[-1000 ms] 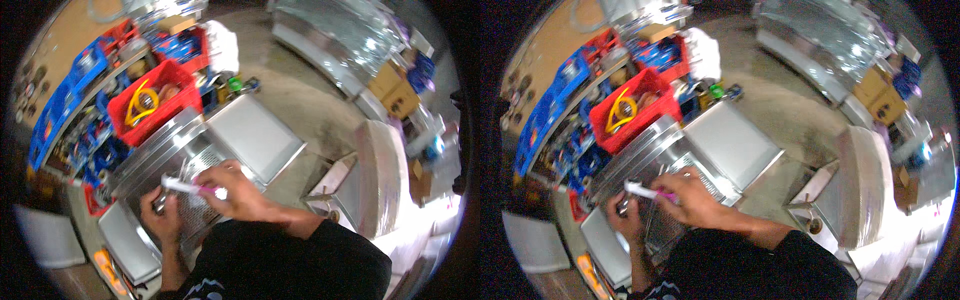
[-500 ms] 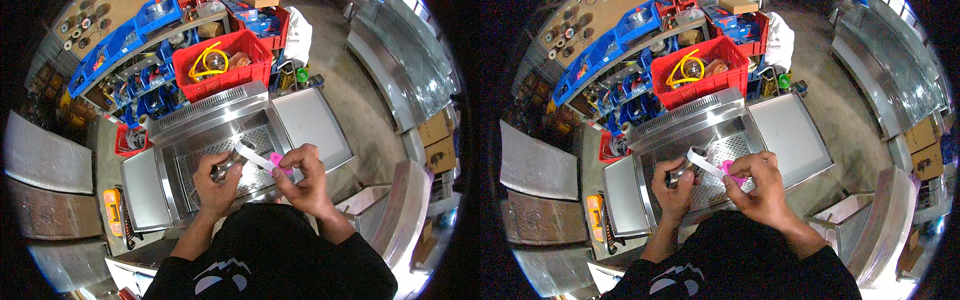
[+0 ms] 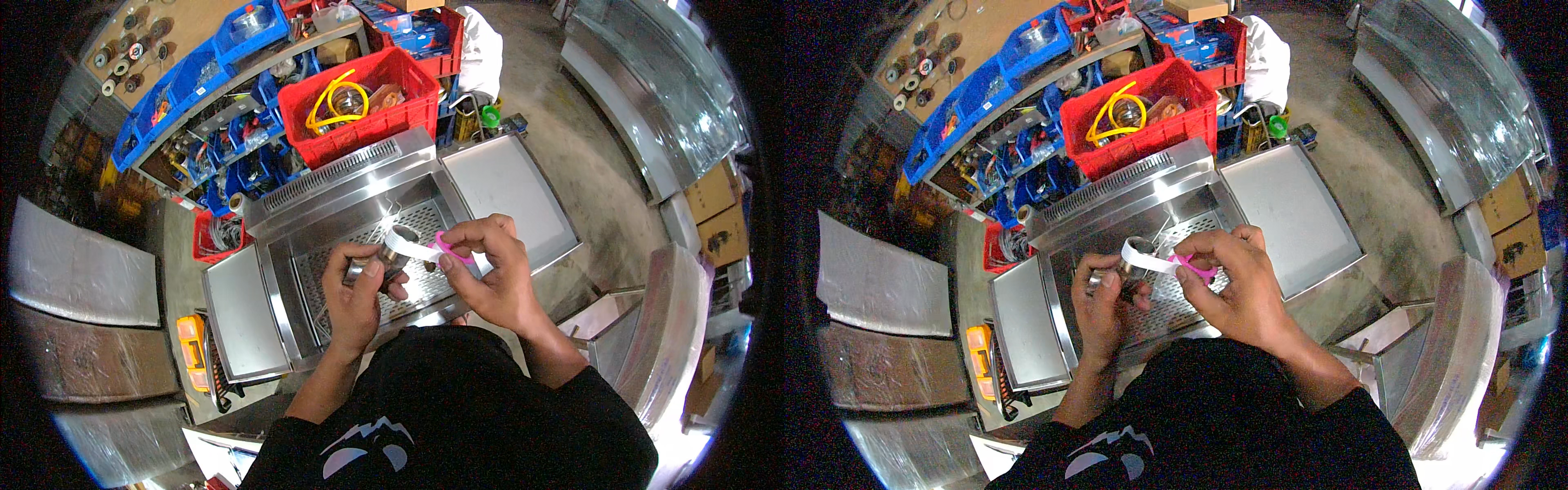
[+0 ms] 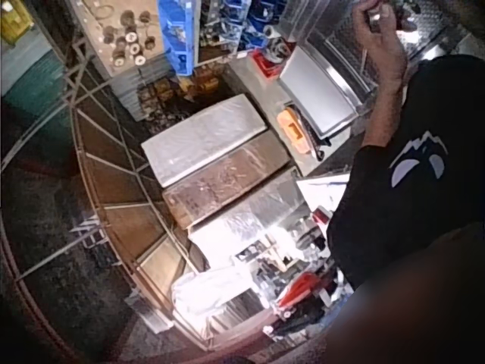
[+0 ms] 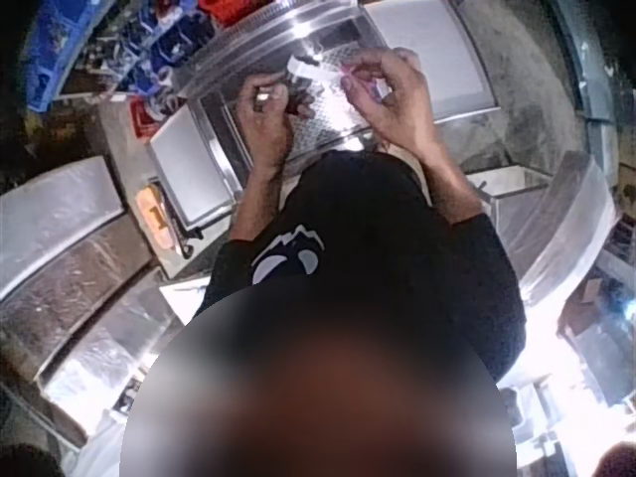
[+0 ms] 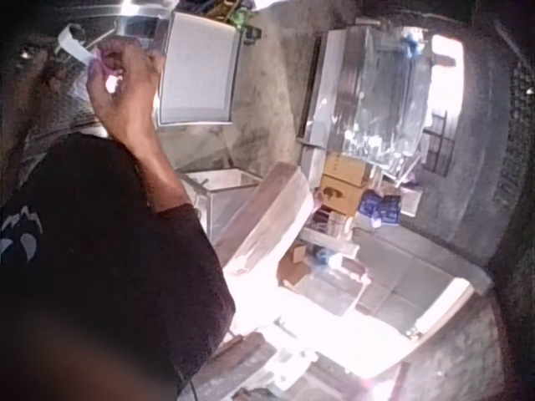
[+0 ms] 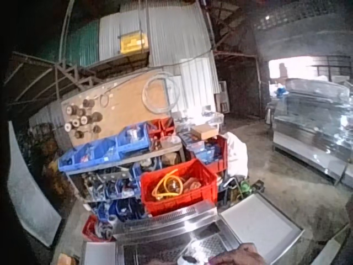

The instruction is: The person kneels and installs a cylindrical metal hinge pin into a stainless steel cabinet door, then stands and wraps white tape around a brass fitting before joining it to a metal pipe.

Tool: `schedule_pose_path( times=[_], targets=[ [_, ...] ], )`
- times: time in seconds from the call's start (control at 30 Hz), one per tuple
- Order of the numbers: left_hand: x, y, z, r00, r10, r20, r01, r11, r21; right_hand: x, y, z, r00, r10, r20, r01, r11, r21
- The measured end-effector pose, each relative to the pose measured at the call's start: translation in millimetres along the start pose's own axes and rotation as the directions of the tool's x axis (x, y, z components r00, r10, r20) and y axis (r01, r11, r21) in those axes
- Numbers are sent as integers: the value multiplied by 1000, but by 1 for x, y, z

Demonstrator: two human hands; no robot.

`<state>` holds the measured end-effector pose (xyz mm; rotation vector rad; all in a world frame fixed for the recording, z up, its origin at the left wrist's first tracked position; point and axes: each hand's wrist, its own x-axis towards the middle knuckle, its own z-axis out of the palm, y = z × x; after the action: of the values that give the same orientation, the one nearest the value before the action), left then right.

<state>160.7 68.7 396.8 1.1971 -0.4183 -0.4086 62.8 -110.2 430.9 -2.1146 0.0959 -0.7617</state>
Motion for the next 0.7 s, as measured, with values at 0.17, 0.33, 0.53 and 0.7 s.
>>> schedule_pose_path(
  times=[0.17,0.33,0.53,0.7],
  targets=[
    [0,-2,-2,991,-111,76,126,962,-241,1,-5,2,998,40,45,-43,996,78],
    [1,-7,-9,968,-212,133,246,908,-340,5,-7,3,999,-13,49,12,999,30],
    [1,-21,-13,842,-496,213,525,657,-542,8,4,10,984,-127,124,129,992,-6],
    [8,-21,-17,821,-569,35,552,778,-301,5,16,9,976,-94,197,52,977,208]
  ],
)
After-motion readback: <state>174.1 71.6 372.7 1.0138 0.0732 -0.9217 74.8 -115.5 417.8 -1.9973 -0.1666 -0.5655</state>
